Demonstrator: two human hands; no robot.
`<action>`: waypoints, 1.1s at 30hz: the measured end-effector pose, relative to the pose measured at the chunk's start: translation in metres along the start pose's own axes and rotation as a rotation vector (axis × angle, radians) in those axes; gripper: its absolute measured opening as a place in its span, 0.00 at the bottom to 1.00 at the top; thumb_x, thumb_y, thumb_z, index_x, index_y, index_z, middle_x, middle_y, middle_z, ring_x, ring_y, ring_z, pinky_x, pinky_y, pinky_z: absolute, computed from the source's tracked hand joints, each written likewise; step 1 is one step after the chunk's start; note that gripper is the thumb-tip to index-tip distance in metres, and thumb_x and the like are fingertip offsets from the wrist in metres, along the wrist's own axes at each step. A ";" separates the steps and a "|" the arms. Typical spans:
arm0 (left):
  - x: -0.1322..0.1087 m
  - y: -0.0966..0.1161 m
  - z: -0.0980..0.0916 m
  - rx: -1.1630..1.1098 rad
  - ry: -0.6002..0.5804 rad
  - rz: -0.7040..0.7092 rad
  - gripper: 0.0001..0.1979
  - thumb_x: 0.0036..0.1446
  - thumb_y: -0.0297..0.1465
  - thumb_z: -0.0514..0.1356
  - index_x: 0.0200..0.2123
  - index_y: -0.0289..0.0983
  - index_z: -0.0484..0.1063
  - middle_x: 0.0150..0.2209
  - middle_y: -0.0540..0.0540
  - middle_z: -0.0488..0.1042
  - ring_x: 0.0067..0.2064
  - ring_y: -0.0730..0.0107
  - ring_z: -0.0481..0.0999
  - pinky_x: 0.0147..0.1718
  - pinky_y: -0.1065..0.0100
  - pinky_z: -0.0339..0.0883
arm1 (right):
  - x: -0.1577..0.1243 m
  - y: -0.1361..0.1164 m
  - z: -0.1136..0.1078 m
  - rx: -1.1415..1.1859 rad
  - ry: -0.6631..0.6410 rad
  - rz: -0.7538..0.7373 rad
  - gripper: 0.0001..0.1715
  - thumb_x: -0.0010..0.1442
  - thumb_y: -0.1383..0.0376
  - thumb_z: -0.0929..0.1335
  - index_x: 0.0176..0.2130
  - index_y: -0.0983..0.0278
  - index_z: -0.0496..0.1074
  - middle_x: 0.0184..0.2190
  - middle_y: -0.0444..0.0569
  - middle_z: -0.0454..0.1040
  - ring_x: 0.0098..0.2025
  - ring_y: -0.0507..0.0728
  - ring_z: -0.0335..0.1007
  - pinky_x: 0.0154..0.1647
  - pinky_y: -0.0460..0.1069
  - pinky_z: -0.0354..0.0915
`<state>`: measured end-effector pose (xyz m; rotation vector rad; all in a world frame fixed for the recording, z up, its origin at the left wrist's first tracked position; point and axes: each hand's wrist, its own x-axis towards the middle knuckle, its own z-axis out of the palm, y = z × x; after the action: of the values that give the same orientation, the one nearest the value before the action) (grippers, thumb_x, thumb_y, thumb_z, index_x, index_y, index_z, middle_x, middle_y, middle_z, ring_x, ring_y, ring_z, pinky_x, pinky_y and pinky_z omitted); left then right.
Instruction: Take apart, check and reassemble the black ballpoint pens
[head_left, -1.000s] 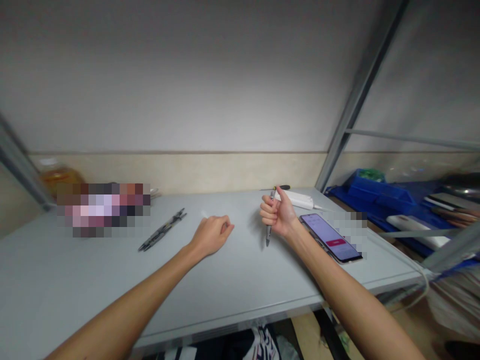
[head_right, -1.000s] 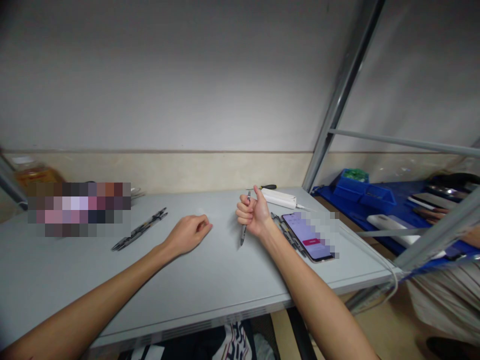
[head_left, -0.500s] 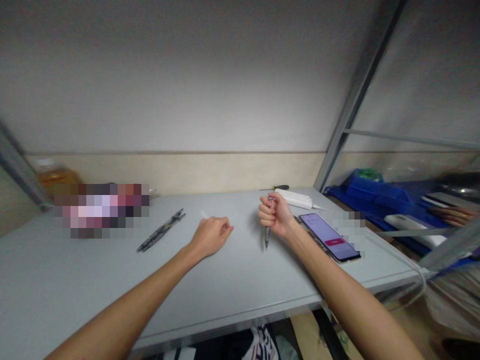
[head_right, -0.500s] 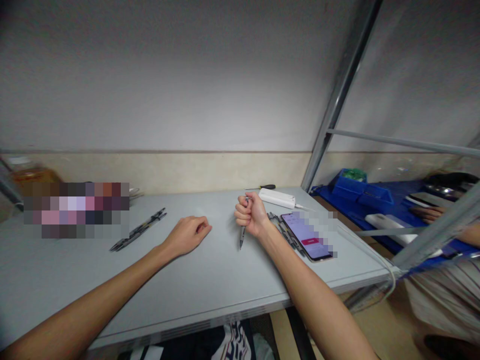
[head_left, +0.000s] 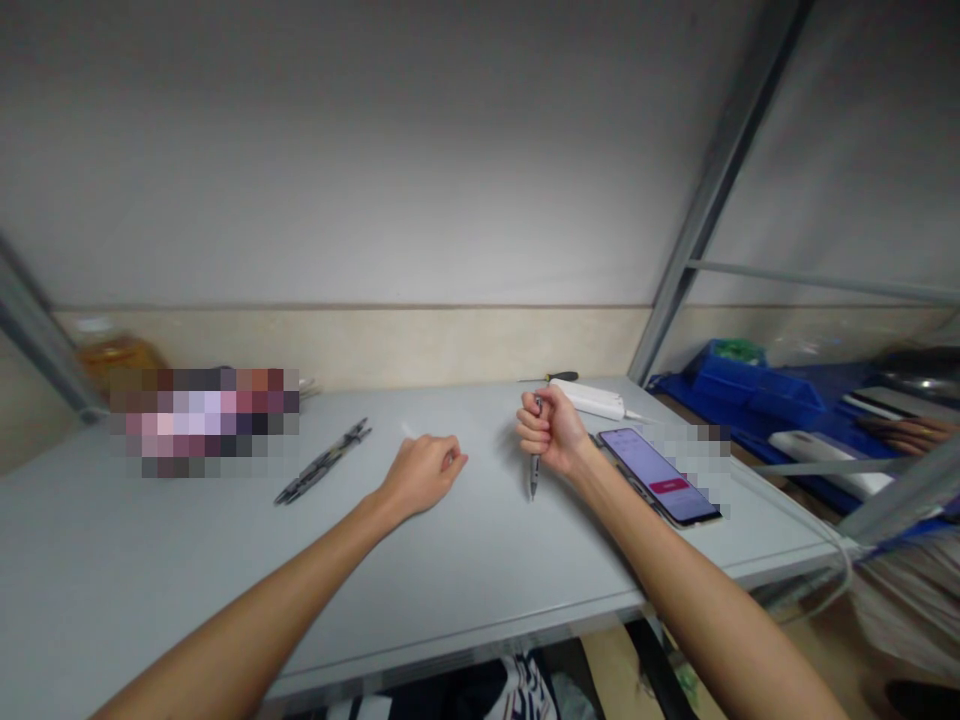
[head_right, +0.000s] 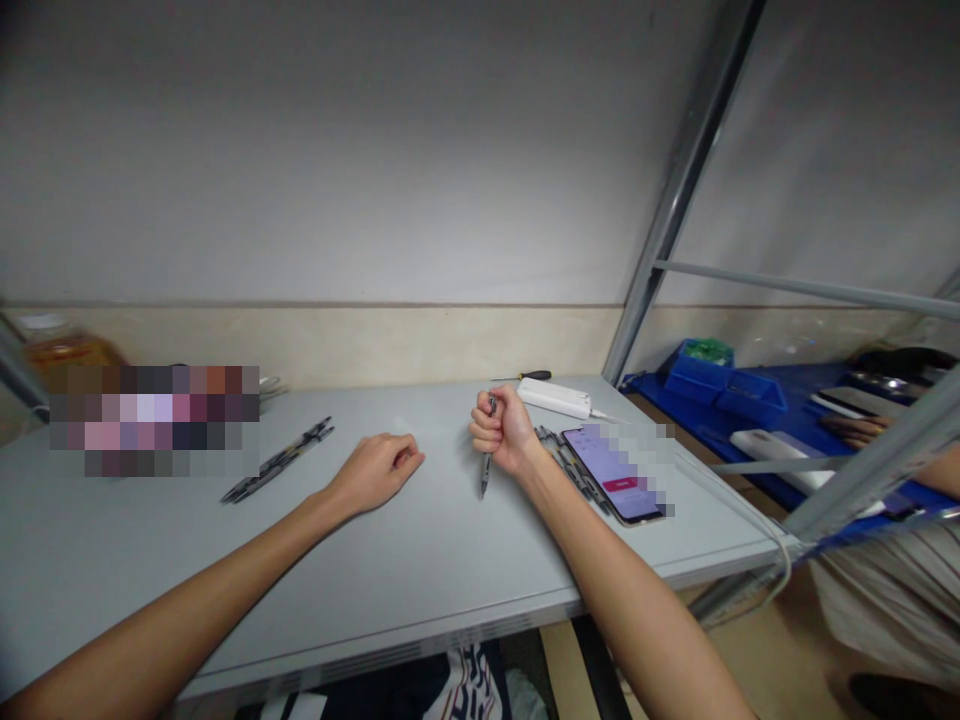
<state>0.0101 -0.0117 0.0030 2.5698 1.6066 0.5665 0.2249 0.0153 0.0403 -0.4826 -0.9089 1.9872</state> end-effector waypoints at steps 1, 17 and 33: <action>0.000 0.000 0.000 -0.001 0.000 0.001 0.14 0.59 0.38 0.50 0.30 0.39 0.71 0.26 0.49 0.74 0.30 0.68 0.71 0.32 0.69 0.56 | 0.000 0.000 0.001 0.003 0.005 -0.004 0.14 0.52 0.62 0.59 0.18 0.63 0.55 0.11 0.35 0.42 0.14 0.45 0.30 0.11 0.39 0.38; 0.001 0.002 -0.001 0.024 -0.009 0.009 0.13 0.59 0.37 0.49 0.31 0.39 0.71 0.26 0.49 0.73 0.30 0.68 0.71 0.31 0.69 0.56 | 0.001 0.000 0.003 -0.029 0.105 -0.057 0.14 0.47 0.69 0.65 0.21 0.62 0.52 0.13 0.34 0.45 0.14 0.44 0.36 0.12 0.39 0.36; 0.000 0.003 -0.003 0.018 -0.026 0.009 0.12 0.59 0.37 0.49 0.32 0.39 0.70 0.26 0.49 0.73 0.31 0.67 0.71 0.33 0.67 0.56 | 0.004 0.015 0.002 -1.269 0.419 -0.220 0.19 0.55 0.67 0.60 0.48 0.63 0.63 0.19 0.39 0.63 0.18 0.50 0.62 0.24 0.45 0.60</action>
<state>0.0117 -0.0132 0.0064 2.5874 1.6002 0.5202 0.2131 0.0120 0.0303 -1.3426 -1.7605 0.8326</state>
